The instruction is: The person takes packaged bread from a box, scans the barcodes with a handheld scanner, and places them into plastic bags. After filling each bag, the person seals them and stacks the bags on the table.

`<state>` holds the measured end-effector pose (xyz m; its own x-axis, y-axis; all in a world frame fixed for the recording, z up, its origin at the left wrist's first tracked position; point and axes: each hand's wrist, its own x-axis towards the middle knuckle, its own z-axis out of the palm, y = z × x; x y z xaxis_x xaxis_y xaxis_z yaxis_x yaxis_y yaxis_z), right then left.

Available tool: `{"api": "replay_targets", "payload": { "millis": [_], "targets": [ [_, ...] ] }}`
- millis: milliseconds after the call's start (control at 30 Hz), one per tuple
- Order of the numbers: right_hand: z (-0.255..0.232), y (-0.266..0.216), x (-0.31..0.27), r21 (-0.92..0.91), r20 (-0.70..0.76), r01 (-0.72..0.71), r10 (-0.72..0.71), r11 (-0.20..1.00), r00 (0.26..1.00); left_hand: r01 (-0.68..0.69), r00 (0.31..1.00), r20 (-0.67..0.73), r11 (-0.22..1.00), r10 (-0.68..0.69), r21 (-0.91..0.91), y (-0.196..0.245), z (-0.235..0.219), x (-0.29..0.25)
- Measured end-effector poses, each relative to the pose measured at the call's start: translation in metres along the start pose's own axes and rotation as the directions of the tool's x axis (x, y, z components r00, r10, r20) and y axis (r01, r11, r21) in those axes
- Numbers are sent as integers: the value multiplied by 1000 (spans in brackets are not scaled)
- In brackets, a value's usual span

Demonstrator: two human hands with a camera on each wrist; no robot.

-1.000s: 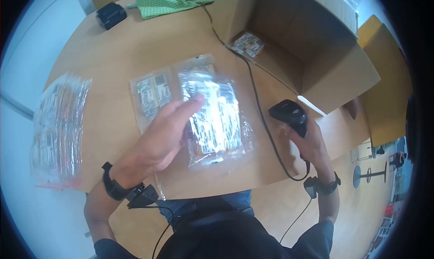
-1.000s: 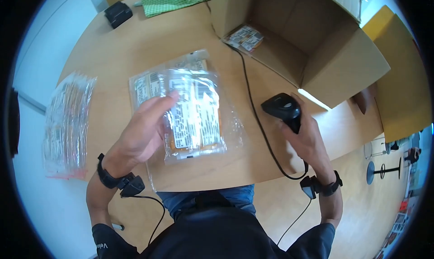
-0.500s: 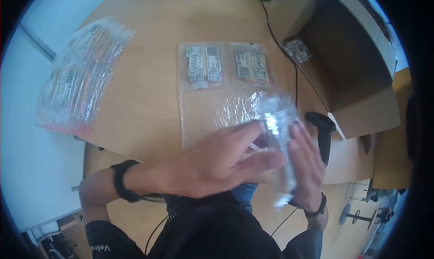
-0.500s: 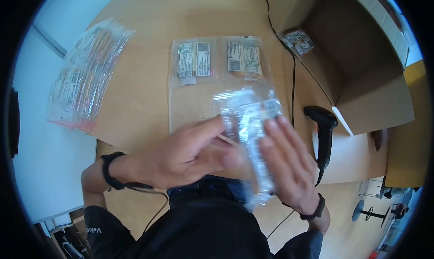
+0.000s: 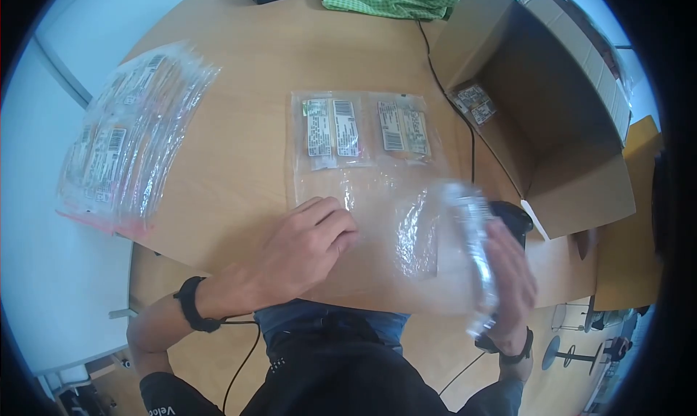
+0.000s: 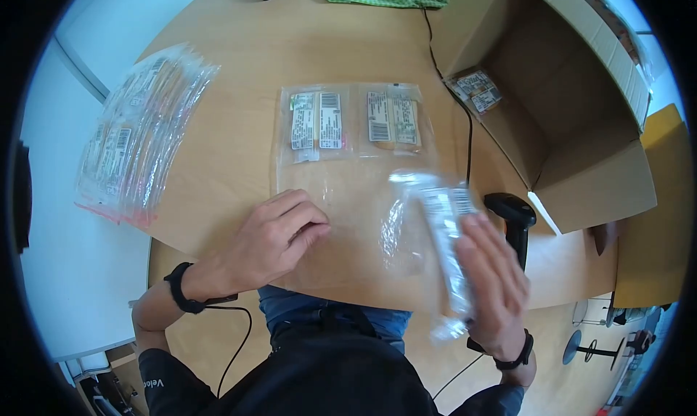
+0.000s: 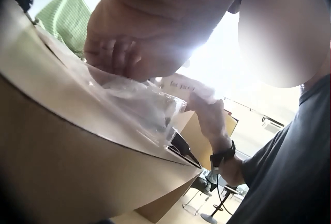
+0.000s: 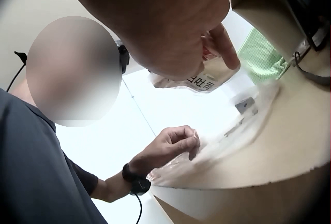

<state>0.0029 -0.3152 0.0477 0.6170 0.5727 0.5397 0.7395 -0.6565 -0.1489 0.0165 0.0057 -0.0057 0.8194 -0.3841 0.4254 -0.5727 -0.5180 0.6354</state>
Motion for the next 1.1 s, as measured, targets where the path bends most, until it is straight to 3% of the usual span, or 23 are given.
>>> {"api": "replay_targets", "payload": {
  "millis": [67,167,233,300,333,400,533,600,733,800,833,900,1033,1100],
  "targets": [
    [-5,4,-22,66,-176,-75,86,995,981,42,997,-67,999,-44,-32,2,-3,1],
    [-11,-5,-32,266,-183,-11,62,964,981,44,993,-103,995,-53,-89,1,-4,3],
    [-12,-8,-29,277,43,140,-158,951,987,-30,996,-82,999,26,-42,-4,1,0],
    [0,-21,-22,257,211,265,-322,929,923,21,997,-78,998,-26,-63,-3,-3,0],
    [7,-27,-18,256,209,259,-315,931,926,73,994,-74,994,-79,-81,-2,-5,0],
    [20,-35,-5,23,397,306,-290,952,871,15,996,-89,999,-19,-42,2,-6,2],
    [60,-28,21,41,435,137,-141,990,889,-145,986,-65,981,155,127,6,-6,2],
    [72,-30,34,160,423,72,-134,985,896,-151,985,-62,980,160,126,9,-5,1],
    [72,-27,39,118,393,90,-129,989,910,-141,987,-61,984,148,105,7,-6,-2],
    [73,-20,42,203,517,41,-143,978,844,-149,986,-56,983,155,108,7,-8,-2],
    [76,-18,42,200,518,34,-135,979,845,-160,985,-48,981,166,112,7,-8,0],
    [85,-16,43,206,389,162,-232,965,891,-155,986,-37,980,161,121,7,-7,0],
    [74,-24,36,63,393,177,-188,982,900,-145,989,-6,979,147,146,9,-7,-2],
    [58,-26,26,177,440,279,-329,944,836,-141,990,17,979,140,148,14,-9,-2]
  ]
}}
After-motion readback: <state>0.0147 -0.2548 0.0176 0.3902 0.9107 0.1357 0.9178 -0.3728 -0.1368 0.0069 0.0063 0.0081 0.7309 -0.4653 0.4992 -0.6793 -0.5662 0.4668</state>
